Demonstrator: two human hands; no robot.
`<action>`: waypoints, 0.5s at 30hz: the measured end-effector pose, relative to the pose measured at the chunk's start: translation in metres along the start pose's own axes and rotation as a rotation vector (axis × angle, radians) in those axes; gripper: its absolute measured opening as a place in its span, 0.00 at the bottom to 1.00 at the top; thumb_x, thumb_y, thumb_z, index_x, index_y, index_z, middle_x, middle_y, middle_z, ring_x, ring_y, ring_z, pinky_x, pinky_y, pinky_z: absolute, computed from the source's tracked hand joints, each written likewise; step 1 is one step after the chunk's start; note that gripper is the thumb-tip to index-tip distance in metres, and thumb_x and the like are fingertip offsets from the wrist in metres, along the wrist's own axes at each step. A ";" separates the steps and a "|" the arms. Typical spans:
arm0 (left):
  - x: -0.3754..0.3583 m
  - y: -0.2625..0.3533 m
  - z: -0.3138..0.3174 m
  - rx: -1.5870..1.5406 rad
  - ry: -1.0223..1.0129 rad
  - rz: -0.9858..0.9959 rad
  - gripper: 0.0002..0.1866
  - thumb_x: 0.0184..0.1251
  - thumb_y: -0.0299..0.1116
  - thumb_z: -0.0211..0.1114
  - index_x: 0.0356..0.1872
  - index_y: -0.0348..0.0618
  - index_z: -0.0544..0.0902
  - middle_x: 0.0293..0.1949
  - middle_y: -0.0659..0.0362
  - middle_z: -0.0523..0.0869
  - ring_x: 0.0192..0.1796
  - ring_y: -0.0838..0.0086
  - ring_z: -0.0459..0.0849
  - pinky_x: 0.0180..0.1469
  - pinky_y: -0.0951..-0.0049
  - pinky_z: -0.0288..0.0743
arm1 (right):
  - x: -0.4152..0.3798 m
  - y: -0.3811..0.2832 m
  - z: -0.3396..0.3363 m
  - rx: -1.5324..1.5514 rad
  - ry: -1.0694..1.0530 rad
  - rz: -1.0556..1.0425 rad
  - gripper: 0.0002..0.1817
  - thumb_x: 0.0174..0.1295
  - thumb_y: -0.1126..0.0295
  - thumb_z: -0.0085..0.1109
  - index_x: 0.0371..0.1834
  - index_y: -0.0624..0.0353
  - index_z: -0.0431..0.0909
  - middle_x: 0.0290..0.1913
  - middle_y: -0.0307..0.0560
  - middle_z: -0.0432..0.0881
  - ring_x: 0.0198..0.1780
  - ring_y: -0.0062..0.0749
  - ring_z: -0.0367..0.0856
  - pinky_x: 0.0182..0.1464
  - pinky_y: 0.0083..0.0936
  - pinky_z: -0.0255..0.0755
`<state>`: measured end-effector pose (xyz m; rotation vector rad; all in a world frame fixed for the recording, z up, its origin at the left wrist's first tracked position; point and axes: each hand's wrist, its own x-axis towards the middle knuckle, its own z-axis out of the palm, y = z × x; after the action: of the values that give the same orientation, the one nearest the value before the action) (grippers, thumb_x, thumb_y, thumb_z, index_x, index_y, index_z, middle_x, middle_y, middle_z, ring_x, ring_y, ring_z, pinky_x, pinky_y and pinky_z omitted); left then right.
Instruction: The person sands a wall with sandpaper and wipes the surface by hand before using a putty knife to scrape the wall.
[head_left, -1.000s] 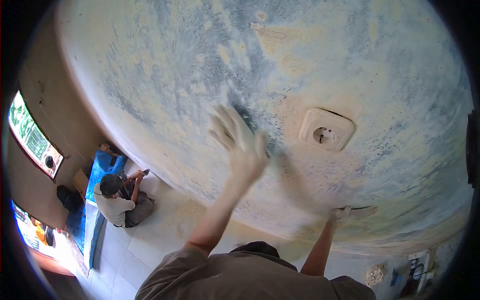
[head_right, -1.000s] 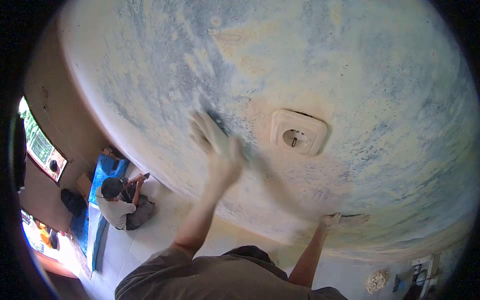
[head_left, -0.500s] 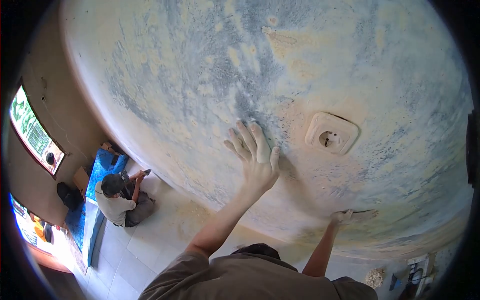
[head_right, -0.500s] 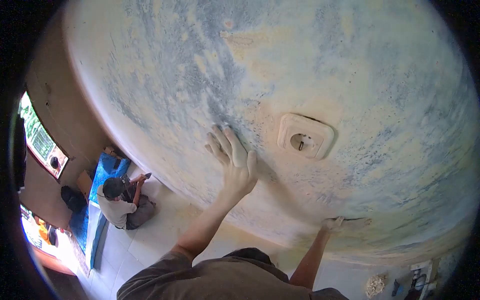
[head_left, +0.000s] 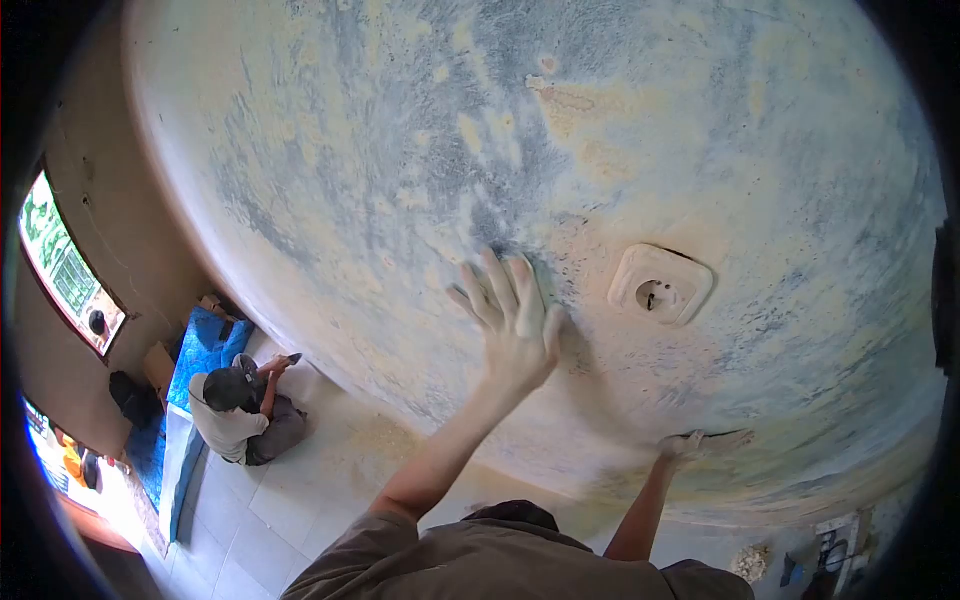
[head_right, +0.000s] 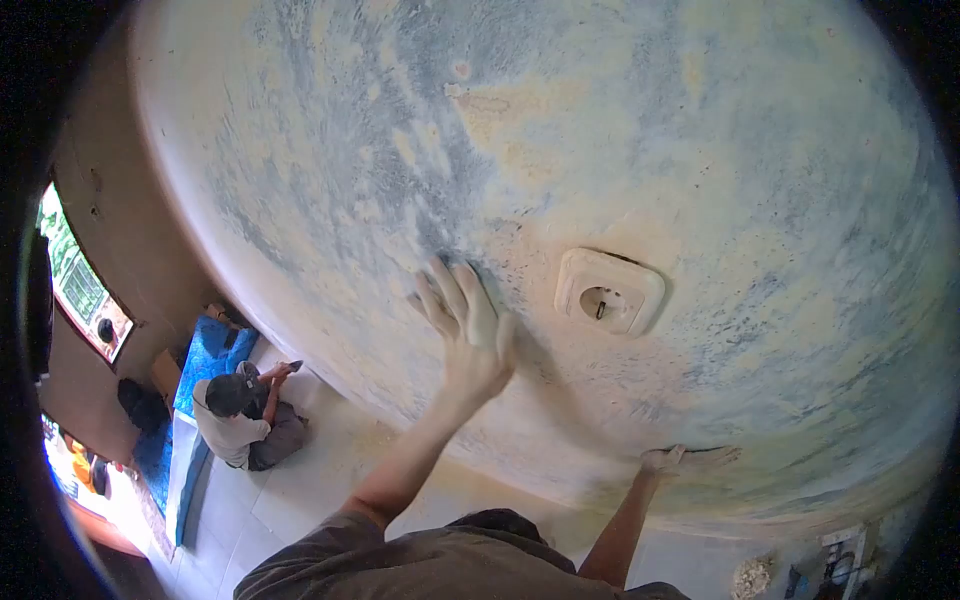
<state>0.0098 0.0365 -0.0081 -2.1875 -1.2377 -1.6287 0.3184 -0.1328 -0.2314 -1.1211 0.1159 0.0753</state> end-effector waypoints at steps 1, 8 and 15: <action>0.019 -0.001 -0.007 0.004 0.027 -0.012 0.37 0.73 0.40 0.48 0.73 0.26 0.45 0.75 0.32 0.33 0.75 0.32 0.26 0.68 0.31 0.16 | 0.002 0.001 0.007 0.111 0.001 0.021 0.33 0.68 0.48 0.43 0.60 0.71 0.69 0.58 0.56 0.72 0.55 0.46 0.69 0.60 0.36 0.62; 0.070 -0.002 -0.039 -0.080 0.012 -0.077 0.35 0.73 0.41 0.49 0.72 0.26 0.53 0.75 0.32 0.36 0.74 0.31 0.24 0.67 0.29 0.16 | 0.028 0.016 -0.008 0.152 -0.147 -0.107 0.34 0.68 0.46 0.40 0.63 0.68 0.67 0.61 0.55 0.70 0.58 0.46 0.67 0.63 0.37 0.60; 0.018 0.003 -0.008 -0.027 0.055 0.036 0.34 0.72 0.40 0.49 0.73 0.30 0.54 0.76 0.33 0.39 0.75 0.33 0.26 0.67 0.30 0.15 | 0.037 0.011 -0.012 0.133 -0.185 -0.178 0.34 0.68 0.46 0.40 0.63 0.68 0.66 0.61 0.55 0.70 0.59 0.45 0.67 0.63 0.37 0.60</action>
<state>0.0076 0.0393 0.0120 -2.1517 -1.1618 -1.6891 0.3535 -0.1389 -0.2508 -0.9821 -0.1421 0.0124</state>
